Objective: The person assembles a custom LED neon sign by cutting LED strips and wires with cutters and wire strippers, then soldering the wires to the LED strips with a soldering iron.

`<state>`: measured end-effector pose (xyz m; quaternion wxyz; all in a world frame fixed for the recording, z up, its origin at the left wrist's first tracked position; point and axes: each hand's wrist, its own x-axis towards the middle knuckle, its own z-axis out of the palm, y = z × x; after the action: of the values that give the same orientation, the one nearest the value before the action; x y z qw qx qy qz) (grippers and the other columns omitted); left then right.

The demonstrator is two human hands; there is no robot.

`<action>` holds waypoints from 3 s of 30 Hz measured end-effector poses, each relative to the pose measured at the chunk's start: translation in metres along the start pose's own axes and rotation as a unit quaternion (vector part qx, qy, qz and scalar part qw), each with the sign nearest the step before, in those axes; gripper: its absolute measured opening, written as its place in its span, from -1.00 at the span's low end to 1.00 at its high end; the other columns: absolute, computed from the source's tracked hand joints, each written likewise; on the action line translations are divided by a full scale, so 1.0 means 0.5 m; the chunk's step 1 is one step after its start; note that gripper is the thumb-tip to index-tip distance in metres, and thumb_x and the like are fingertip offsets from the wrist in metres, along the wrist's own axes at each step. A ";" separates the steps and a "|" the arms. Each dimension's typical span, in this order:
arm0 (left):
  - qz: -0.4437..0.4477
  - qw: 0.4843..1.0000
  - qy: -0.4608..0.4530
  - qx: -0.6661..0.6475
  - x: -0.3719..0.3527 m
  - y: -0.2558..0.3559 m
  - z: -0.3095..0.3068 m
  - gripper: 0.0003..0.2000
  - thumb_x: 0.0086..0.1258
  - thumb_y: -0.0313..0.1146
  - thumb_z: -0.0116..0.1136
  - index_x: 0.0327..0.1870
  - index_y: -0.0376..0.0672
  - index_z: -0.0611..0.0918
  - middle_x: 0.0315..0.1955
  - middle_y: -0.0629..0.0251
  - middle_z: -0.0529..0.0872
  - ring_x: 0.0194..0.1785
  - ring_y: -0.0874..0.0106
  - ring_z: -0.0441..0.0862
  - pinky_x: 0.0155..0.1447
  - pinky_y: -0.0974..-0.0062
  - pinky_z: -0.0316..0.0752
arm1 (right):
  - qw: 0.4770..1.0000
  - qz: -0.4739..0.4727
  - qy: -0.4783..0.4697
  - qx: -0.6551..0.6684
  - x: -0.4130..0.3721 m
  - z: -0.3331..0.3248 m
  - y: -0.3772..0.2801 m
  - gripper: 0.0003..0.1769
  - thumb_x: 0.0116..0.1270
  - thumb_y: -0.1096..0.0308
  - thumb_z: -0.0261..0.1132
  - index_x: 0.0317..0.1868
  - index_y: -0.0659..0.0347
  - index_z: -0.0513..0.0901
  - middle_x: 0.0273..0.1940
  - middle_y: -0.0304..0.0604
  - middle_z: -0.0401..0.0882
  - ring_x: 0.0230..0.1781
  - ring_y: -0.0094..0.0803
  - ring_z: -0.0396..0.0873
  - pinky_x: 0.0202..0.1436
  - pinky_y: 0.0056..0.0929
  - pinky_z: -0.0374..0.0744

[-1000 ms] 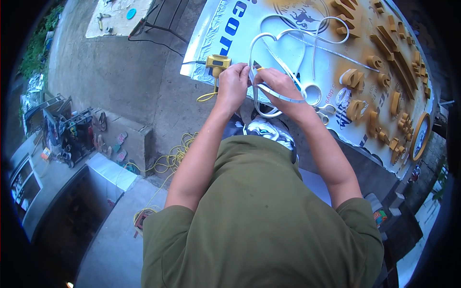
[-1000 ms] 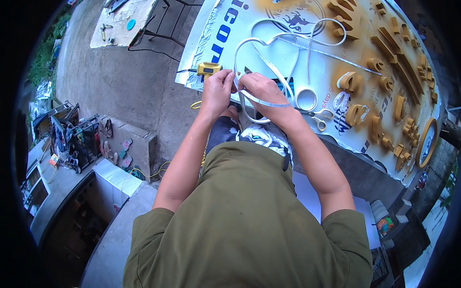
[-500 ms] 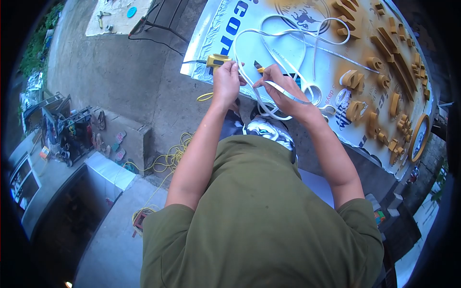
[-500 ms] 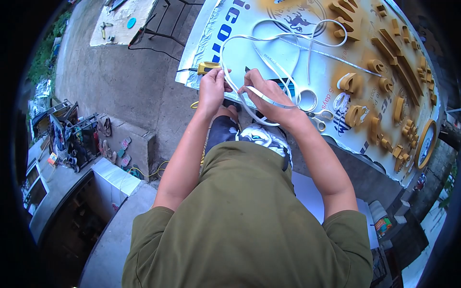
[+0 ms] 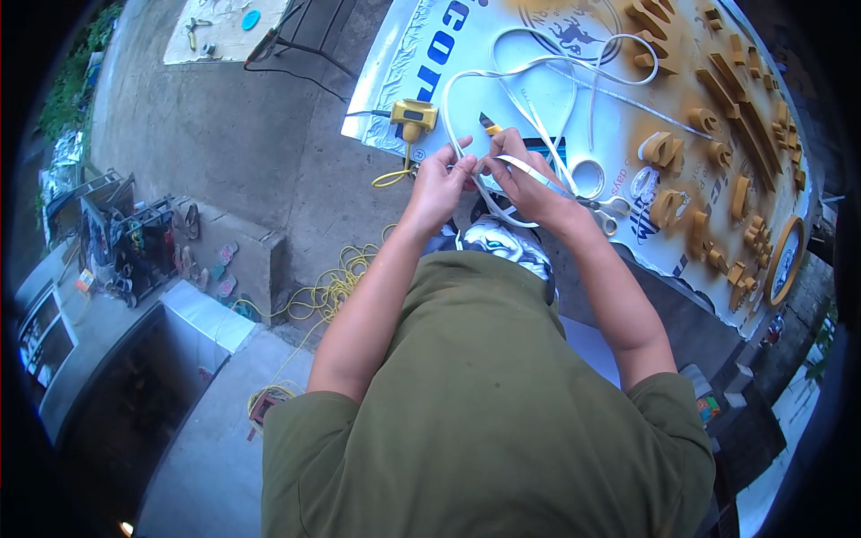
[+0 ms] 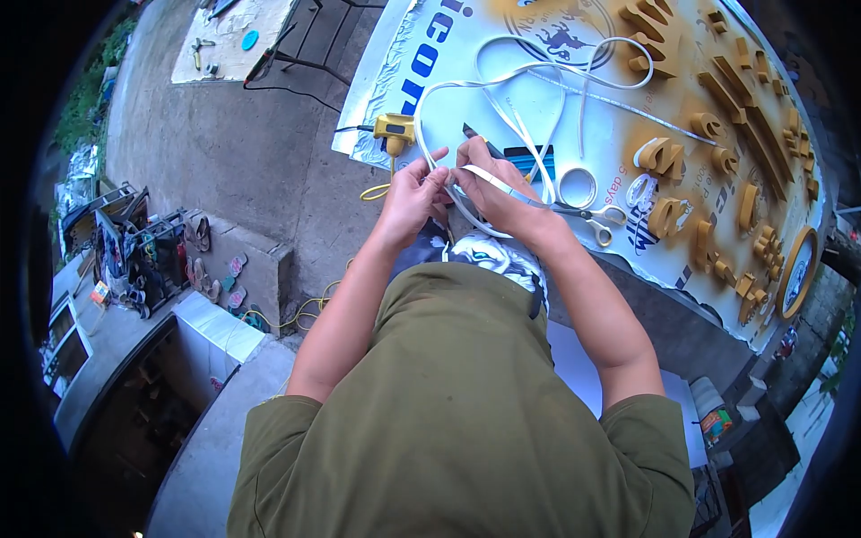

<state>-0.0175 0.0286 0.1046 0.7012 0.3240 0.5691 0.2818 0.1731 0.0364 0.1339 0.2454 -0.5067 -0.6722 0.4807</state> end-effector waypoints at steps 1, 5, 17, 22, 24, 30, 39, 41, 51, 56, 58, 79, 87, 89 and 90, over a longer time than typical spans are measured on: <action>0.014 1.000 -0.003 0.008 0.002 -0.003 -0.001 -0.57 0.69 -0.34 0.16 0.49 -0.27 0.52 -0.24 0.42 0.69 -0.23 0.64 0.63 -0.12 0.62 0.61 | 1.000 0.005 -0.002 0.007 0.000 0.002 0.006 -0.78 0.62 0.39 0.20 0.08 0.24 0.34 -0.30 0.27 0.70 -0.23 0.29 0.73 -0.23 0.03 0.60; 0.041 0.993 0.028 0.103 0.013 0.005 -0.011 -0.51 0.65 -0.40 0.17 0.53 -0.31 0.46 -0.28 0.37 0.73 -0.31 0.61 0.64 -0.19 0.58 0.60 | 0.998 0.033 -0.015 0.054 -0.002 -0.013 -0.013 -0.81 0.63 0.40 0.15 0.08 0.25 0.33 -0.26 0.21 0.73 -0.19 0.16 0.78 -0.18 -0.03 0.63; 0.134 0.980 0.128 0.070 0.009 0.016 0.007 -0.69 0.49 -0.49 0.36 0.14 -0.38 0.56 -0.30 0.20 0.79 -0.31 0.48 0.76 -0.24 0.48 0.65 | 0.995 -0.094 0.001 -0.015 -0.003 0.001 -0.005 -0.81 0.43 0.49 0.34 0.00 0.21 0.55 -0.11 -0.03 0.73 -0.08 -0.04 0.73 -0.02 -0.14 0.63; 0.134 0.983 0.078 0.096 0.006 0.004 0.016 -0.78 0.54 -0.52 0.30 0.09 -0.29 0.55 -0.16 0.27 0.78 -0.13 0.54 0.74 -0.06 0.54 0.67 | 0.986 -0.150 0.031 -0.059 0.005 0.012 0.020 -0.89 0.38 0.52 0.33 -0.12 0.24 0.59 -0.24 0.01 0.68 -0.19 0.04 0.67 -0.09 -0.11 0.62; 0.137 0.984 0.082 0.074 0.001 0.003 0.021 -0.80 0.53 -0.56 0.27 0.08 -0.29 0.57 -0.11 0.25 0.77 -0.11 0.55 0.73 -0.03 0.53 0.67 | 0.989 -0.135 0.027 -0.059 0.006 0.011 0.021 -0.91 0.38 0.52 0.32 -0.15 0.24 0.58 -0.25 0.02 0.68 -0.19 0.03 0.68 -0.09 -0.11 0.62; 0.136 0.975 0.093 0.150 -0.015 0.008 0.025 -0.75 0.48 -0.67 0.16 0.13 -0.29 0.55 0.02 0.23 0.75 -0.12 0.57 0.70 0.00 0.56 0.65 | 0.992 -0.117 0.021 -0.053 0.001 0.006 0.016 -0.87 0.38 0.54 0.29 -0.11 0.25 0.54 -0.25 0.06 0.69 -0.18 0.07 0.69 -0.11 -0.08 0.61; 0.180 0.980 0.081 0.022 -0.004 -0.003 0.023 -0.73 0.43 -0.68 0.12 0.12 -0.31 0.55 0.09 0.21 0.78 -0.20 0.64 0.62 -0.04 0.57 0.59 | 0.999 -0.039 -0.005 0.013 0.001 -0.014 0.000 -0.82 0.45 0.52 0.30 -0.02 0.27 0.50 -0.11 0.07 0.76 -0.04 0.12 0.74 -0.04 -0.07 0.63; 0.182 0.981 0.073 0.002 -0.007 0.006 0.018 -0.72 0.44 -0.70 0.08 0.14 -0.31 0.53 0.14 0.18 0.77 -0.18 0.67 0.60 -0.01 0.59 0.58 | 0.999 -0.034 0.000 0.031 0.004 -0.012 0.010 -0.81 0.47 0.50 0.31 -0.01 0.28 0.49 -0.11 0.06 0.77 -0.03 0.11 0.75 -0.04 -0.08 0.64; 0.138 0.986 0.060 0.076 0.016 -0.007 -0.001 -0.77 0.57 -0.46 0.16 0.15 -0.33 0.57 0.23 0.06 0.73 -0.18 0.59 0.66 -0.09 0.56 0.56 | 0.997 0.024 0.049 0.057 0.022 -0.005 0.005 -0.75 0.41 0.38 0.41 -0.04 0.26 0.54 -0.17 0.05 0.79 -0.10 0.03 0.79 -0.04 -0.14 0.66; 0.096 0.995 0.009 0.013 -0.024 0.009 0.017 -0.64 0.60 -0.40 0.25 0.28 -0.32 0.47 0.10 0.12 0.65 -0.13 0.48 0.76 -0.10 0.51 0.61 | 0.982 0.032 0.073 0.171 0.047 0.008 0.003 -0.75 0.38 0.39 0.43 -0.04 0.29 0.60 -0.19 -0.03 0.77 -0.12 -0.26 0.78 -0.03 -0.28 0.68; 0.117 0.993 -0.009 0.010 -0.002 -0.030 -0.003 -0.74 0.60 -0.44 0.23 0.18 -0.31 0.53 0.03 0.13 0.67 -0.21 0.52 0.74 -0.17 0.54 0.59 | 0.984 0.065 0.049 0.157 0.060 0.005 -0.009 -0.74 0.37 0.40 0.45 -0.02 0.28 0.62 -0.12 -0.10 0.77 -0.11 -0.38 0.74 0.00 -0.33 0.66; 0.136 0.976 0.023 0.171 0.042 0.160 0.000 -0.92 0.56 -0.53 0.24 -0.02 -0.26 0.69 0.13 0.14 0.78 -0.13 0.59 0.67 -0.13 0.56 0.63 | 0.712 -0.003 0.318 0.626 -0.146 -0.481 0.166 -0.72 0.69 0.20 0.18 0.07 0.22 0.68 0.10 -0.05 0.73 0.08 -0.30 0.68 0.22 -0.23 0.65; 0.092 0.929 0.000 0.357 0.205 0.142 0.172 -0.84 0.50 -0.42 0.34 -0.01 -0.28 0.76 -0.40 0.28 0.74 -0.45 0.59 0.59 -0.31 0.54 0.52 | 0.720 0.098 0.460 0.510 -0.317 -0.633 0.493 -0.71 0.69 0.24 0.18 0.15 0.25 0.70 -0.05 -0.17 0.71 -0.08 -0.41 0.68 0.07 -0.35 0.69; 0.108 0.926 -0.005 0.363 0.233 0.133 0.210 -0.84 0.51 -0.42 0.32 0.00 -0.26 0.76 -0.41 0.27 0.74 -0.44 0.57 0.60 -0.32 0.53 0.52 | 0.730 0.155 0.471 0.469 -0.328 -0.646 0.531 -0.70 0.68 0.27 0.21 0.18 0.28 0.72 -0.19 -0.26 0.67 -0.22 -0.51 0.63 -0.06 -0.47 0.69; 0.115 0.924 -0.007 0.366 0.245 0.132 0.227 -0.84 0.52 -0.42 0.31 0.01 -0.26 0.76 -0.41 0.27 0.74 -0.44 0.57 0.61 -0.32 0.53 0.52 | 0.736 0.174 0.471 0.455 -0.330 -0.647 0.556 -0.71 0.67 0.29 0.22 0.17 0.28 0.73 -0.21 -0.27 0.68 -0.25 -0.52 0.63 -0.09 -0.48 0.69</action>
<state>0.1158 0.1484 0.0965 0.5009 0.6230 0.5865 0.1303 0.6218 0.0203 0.0460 0.6440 -0.6044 -0.0722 0.4634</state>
